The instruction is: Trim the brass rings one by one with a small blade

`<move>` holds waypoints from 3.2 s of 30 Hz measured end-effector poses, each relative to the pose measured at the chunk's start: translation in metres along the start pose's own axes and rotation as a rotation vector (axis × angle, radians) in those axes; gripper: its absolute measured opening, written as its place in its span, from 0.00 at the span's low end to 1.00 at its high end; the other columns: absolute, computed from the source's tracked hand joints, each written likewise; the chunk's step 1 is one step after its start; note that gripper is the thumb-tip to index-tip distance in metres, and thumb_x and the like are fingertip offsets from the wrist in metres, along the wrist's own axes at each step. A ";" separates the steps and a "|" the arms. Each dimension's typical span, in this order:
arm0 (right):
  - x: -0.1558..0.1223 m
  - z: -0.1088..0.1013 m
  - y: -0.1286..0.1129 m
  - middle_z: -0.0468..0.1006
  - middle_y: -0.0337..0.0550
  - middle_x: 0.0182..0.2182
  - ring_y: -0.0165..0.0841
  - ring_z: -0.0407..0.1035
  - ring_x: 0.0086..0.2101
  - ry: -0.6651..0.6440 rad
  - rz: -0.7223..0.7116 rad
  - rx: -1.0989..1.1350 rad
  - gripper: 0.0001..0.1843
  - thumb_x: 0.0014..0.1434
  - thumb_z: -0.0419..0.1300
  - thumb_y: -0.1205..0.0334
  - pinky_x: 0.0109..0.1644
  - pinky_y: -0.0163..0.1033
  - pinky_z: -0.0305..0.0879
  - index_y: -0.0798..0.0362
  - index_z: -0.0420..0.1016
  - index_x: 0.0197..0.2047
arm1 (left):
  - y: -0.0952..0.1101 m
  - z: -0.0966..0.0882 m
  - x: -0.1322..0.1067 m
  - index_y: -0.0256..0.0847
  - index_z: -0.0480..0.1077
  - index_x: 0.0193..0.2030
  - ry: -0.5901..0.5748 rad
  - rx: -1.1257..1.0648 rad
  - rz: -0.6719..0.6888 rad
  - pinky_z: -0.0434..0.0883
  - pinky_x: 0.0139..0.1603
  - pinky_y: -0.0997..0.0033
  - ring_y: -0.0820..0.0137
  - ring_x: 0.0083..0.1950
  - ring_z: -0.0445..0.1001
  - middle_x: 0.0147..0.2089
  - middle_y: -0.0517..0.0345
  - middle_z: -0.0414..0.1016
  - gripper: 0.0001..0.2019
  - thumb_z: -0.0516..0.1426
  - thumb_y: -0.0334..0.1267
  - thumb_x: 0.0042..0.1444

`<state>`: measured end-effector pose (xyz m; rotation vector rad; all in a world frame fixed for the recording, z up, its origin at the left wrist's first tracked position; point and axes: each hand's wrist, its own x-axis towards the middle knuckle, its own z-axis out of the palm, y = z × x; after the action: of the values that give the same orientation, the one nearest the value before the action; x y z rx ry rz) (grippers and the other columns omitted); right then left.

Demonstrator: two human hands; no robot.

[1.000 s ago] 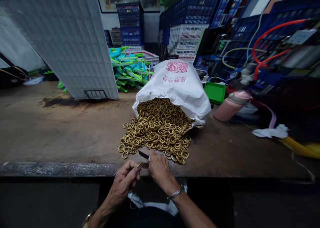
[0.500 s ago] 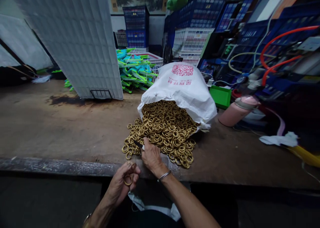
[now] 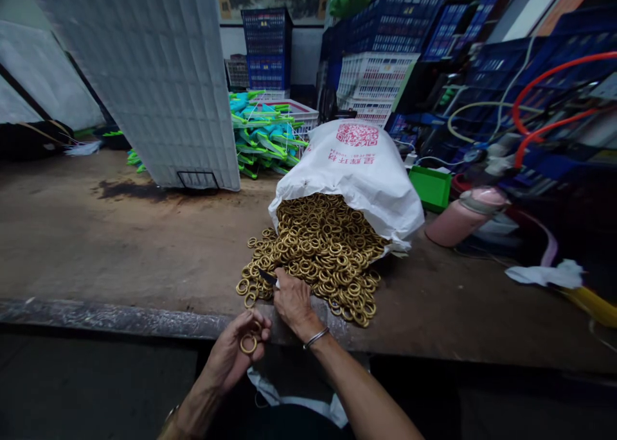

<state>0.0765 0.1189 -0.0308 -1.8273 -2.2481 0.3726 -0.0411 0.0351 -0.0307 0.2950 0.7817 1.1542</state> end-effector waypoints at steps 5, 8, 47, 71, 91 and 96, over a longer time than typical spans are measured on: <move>-0.004 -0.001 0.007 0.76 0.41 0.28 0.30 0.68 0.30 0.054 -0.069 0.114 0.09 0.55 0.50 0.68 0.32 0.32 0.51 0.51 0.70 0.37 | -0.001 0.000 0.001 0.34 0.65 0.25 0.068 0.061 0.037 0.60 0.16 0.82 0.75 0.27 0.67 0.30 0.55 0.69 0.11 0.60 0.40 0.46; -0.012 -0.002 0.016 0.75 0.40 0.26 0.29 0.67 0.28 0.067 -0.120 0.220 0.09 0.57 0.49 0.66 0.31 0.31 0.52 0.52 0.70 0.34 | -0.002 0.003 0.003 0.36 0.64 0.30 0.083 0.118 0.071 0.58 0.15 0.84 0.78 0.23 0.65 0.27 0.60 0.67 0.12 0.61 0.41 0.45; -0.042 -0.021 0.035 0.60 0.33 0.14 0.24 0.55 0.19 -0.132 0.069 0.883 0.19 0.54 0.49 0.53 0.25 0.30 0.52 0.54 0.62 0.17 | -0.010 0.036 0.032 0.37 0.69 0.27 0.045 0.670 0.366 0.65 0.30 0.76 0.72 0.28 0.67 0.26 0.58 0.70 0.09 0.58 0.41 0.48; -0.044 -0.011 0.032 0.63 0.34 0.16 0.25 0.56 0.19 -0.116 0.115 0.960 0.18 0.54 0.47 0.50 0.24 0.30 0.53 0.53 0.60 0.20 | -0.011 0.034 0.025 0.38 0.62 0.22 -0.056 0.590 0.088 0.45 0.14 0.79 0.83 0.14 0.49 0.17 0.66 0.60 0.20 0.57 0.55 0.45; -0.056 -0.004 0.036 0.74 0.41 0.27 0.31 0.67 0.28 -0.065 -0.153 0.244 0.20 0.44 0.46 0.75 0.31 0.33 0.51 0.53 0.66 0.40 | -0.007 0.034 0.020 0.39 0.60 0.27 -0.017 0.517 0.101 0.47 0.16 0.82 0.83 0.16 0.50 0.19 0.68 0.59 0.18 0.57 0.53 0.45; -0.057 -0.003 0.035 0.76 0.43 0.28 0.32 0.67 0.28 -0.022 -0.161 0.183 0.18 0.48 0.46 0.75 0.30 0.34 0.50 0.54 0.66 0.42 | -0.015 0.027 0.024 0.39 0.60 0.27 -0.034 0.511 0.135 0.48 0.17 0.81 0.83 0.17 0.51 0.21 0.67 0.61 0.18 0.57 0.53 0.46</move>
<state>0.1214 0.0701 -0.0399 -1.5480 -2.2725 0.5516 -0.0074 0.0557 -0.0299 0.8003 1.0334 1.0572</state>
